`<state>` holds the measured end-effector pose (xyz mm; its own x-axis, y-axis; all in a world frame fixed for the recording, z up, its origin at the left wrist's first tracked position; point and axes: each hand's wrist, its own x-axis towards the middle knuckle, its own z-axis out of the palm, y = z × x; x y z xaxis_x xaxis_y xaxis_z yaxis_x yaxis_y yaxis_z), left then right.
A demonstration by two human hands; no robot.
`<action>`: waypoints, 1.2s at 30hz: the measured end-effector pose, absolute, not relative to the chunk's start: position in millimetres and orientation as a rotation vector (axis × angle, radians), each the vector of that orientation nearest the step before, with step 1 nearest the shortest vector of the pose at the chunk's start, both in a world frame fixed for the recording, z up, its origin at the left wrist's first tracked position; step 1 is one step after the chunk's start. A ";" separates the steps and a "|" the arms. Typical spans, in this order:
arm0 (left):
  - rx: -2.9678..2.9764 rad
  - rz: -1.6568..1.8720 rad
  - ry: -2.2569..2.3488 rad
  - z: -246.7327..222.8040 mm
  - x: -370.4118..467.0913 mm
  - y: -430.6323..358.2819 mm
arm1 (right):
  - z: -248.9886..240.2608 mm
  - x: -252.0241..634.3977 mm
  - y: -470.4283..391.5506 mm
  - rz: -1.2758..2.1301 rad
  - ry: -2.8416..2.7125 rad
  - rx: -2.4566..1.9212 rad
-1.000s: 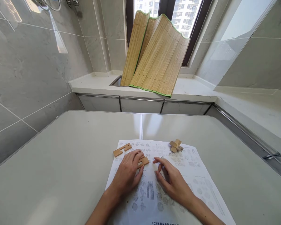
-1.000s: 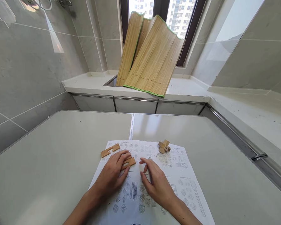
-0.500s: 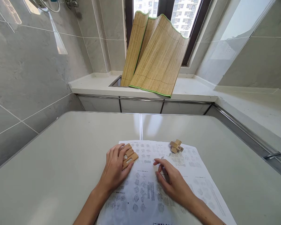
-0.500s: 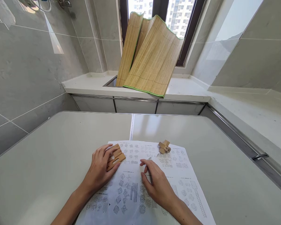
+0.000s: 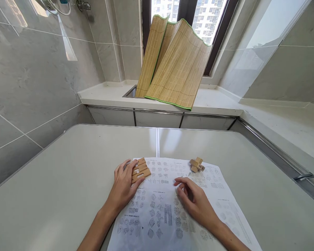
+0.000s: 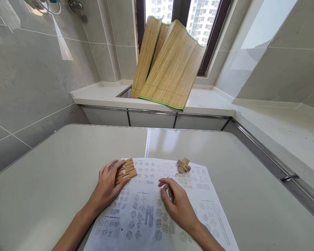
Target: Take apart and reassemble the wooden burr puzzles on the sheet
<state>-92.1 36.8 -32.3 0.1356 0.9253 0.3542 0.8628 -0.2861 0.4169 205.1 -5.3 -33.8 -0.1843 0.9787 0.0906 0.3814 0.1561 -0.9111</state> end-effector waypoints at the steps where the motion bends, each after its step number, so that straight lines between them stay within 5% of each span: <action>1: 2.304 0.855 1.777 -30.9 -92.0 36.8 | -33.4 205.8 -4.0 1.052 -1.615 -1.311; 9: 2.585 0.999 1.261 -6.5 -55.9 31.5 | -29.2 214.1 8.1 1.151 -0.997 -1.278; 25: 2.243 0.863 0.993 -14.4 0.5 15.1 | -35.3 232.0 24.3 1.272 -0.828 -1.206; 36: 1.504 0.838 0.943 -8.5 2.0 8.0 | -27.2 203.6 -6.4 1.841 -0.919 -0.777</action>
<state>2.0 8.0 -8.5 0.4291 0.9032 0.0083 0.1137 -0.0631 0.9915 203.6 -6.4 -27.2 -0.3902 0.9112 -0.1318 -0.4422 -0.3111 -0.8412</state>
